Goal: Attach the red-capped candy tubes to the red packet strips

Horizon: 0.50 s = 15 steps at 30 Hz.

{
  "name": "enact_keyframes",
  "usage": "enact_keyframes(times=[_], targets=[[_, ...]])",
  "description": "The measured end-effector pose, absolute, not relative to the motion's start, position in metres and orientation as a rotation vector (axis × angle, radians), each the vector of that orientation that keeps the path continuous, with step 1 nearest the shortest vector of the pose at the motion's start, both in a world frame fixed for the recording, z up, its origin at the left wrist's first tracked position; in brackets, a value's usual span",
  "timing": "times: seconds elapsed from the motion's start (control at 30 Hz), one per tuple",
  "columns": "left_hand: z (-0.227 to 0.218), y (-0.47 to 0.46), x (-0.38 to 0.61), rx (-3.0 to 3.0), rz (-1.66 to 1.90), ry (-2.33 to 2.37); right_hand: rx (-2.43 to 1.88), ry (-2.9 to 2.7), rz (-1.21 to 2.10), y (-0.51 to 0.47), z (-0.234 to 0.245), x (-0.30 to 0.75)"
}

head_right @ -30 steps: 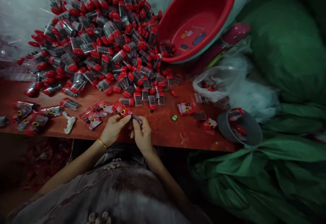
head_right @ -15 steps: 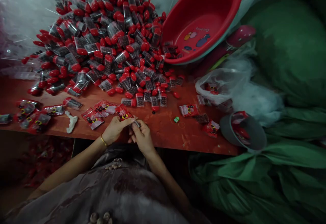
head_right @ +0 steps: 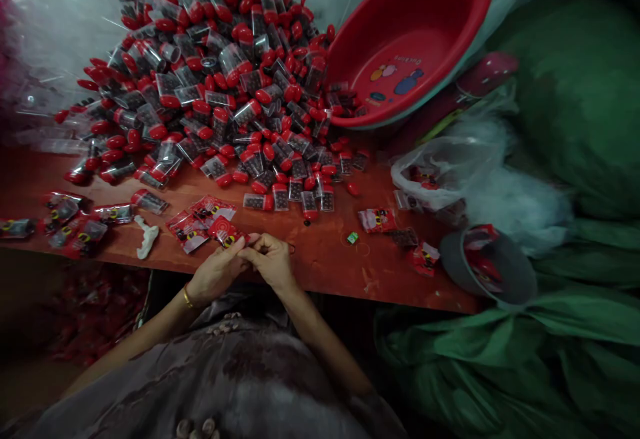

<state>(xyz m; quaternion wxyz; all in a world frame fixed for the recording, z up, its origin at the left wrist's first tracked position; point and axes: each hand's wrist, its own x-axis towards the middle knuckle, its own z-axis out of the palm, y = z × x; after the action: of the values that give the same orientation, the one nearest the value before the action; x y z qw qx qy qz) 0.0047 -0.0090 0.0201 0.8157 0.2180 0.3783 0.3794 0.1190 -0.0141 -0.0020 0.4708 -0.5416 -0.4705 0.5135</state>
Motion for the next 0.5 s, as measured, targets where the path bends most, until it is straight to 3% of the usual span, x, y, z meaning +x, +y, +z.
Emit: enact_keyframes(times=[0.17, 0.33, 0.5], targets=[[0.028, -0.006, -0.042, 0.42, 0.843, 0.885, -1.36, -1.735, 0.834, 0.016, 0.002, 0.102], [0.032, 0.014, -0.117, 0.287, 1.232, 1.175, -1.425, -2.207, 0.364, 0.05, -0.001, 0.084], [0.021, 0.011, -0.134, 0.567, 1.392, 1.413, -1.579, -2.343, 0.226, 0.054, -0.014, 0.074]])
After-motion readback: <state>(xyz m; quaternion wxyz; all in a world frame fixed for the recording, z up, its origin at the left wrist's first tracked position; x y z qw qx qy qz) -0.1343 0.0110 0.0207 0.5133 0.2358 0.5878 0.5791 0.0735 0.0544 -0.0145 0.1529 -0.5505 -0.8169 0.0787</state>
